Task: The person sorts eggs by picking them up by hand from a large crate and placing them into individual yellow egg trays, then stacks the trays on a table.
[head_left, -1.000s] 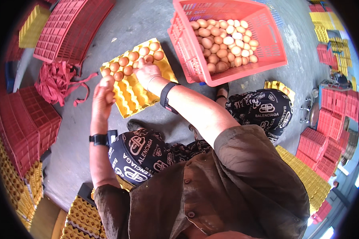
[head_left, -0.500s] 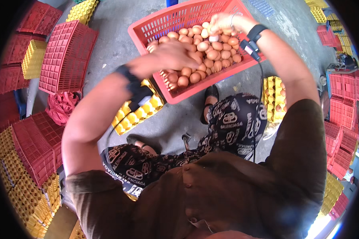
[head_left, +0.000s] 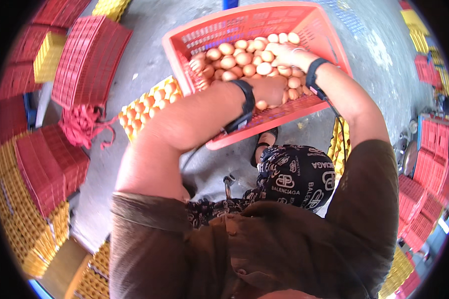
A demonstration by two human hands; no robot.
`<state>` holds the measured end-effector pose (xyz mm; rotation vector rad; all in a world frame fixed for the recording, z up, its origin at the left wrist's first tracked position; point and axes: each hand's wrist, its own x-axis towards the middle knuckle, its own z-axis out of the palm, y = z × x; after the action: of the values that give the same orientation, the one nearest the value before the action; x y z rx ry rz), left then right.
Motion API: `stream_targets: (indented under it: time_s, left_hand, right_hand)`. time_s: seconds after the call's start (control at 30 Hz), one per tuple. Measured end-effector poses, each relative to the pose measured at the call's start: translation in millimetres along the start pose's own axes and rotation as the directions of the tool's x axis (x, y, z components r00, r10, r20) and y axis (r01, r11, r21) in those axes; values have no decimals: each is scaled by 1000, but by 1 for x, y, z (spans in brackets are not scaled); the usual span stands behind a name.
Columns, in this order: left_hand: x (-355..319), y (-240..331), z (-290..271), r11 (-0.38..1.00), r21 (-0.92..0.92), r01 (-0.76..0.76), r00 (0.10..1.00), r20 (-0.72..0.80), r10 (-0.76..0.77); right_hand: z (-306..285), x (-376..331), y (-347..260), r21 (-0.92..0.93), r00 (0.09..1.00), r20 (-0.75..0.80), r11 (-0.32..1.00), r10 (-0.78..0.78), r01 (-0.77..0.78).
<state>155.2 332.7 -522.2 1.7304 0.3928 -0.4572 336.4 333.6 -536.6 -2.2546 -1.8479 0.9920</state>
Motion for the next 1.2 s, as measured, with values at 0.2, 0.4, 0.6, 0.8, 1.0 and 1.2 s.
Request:
stream_targets:
  time_s: [0.2, 0.4, 0.6, 0.8, 1.0, 1.2]
  left_hand:
    - [-194, 31, -145, 937, 347, -33, 947, -288, 140]
    - [-390, -212, -131, 703, 595, 390, 804, -593, 56]
    - [-374, -332, -41, 796, 384, 469, 686, -725, -54]
    - [-361, -334, -36, 841, 283, 461, 450, -891, 53]
    - [-338, -338, -28, 822, 300, 484, 533, -846, -5]
    - [-339, -313, -40, 779, 266, 568, 545, -831, -113]
  right_hand:
    - [-27, 10, 15, 151, 998, -38, 988, 50, -44]
    - [-59, -10, -258, 80, 846, 8, 843, -533, 531]
    - [113, 41, -352, -257, 932, 50, 897, -358, 359]
    - [214, 48, -307, -452, 1000, -10, 892, 10, -14]
    - [215, 58, -303, -516, 996, 23, 852, -87, 86]
    - [211, 63, -322, -387, 973, 50, 894, -226, 227]
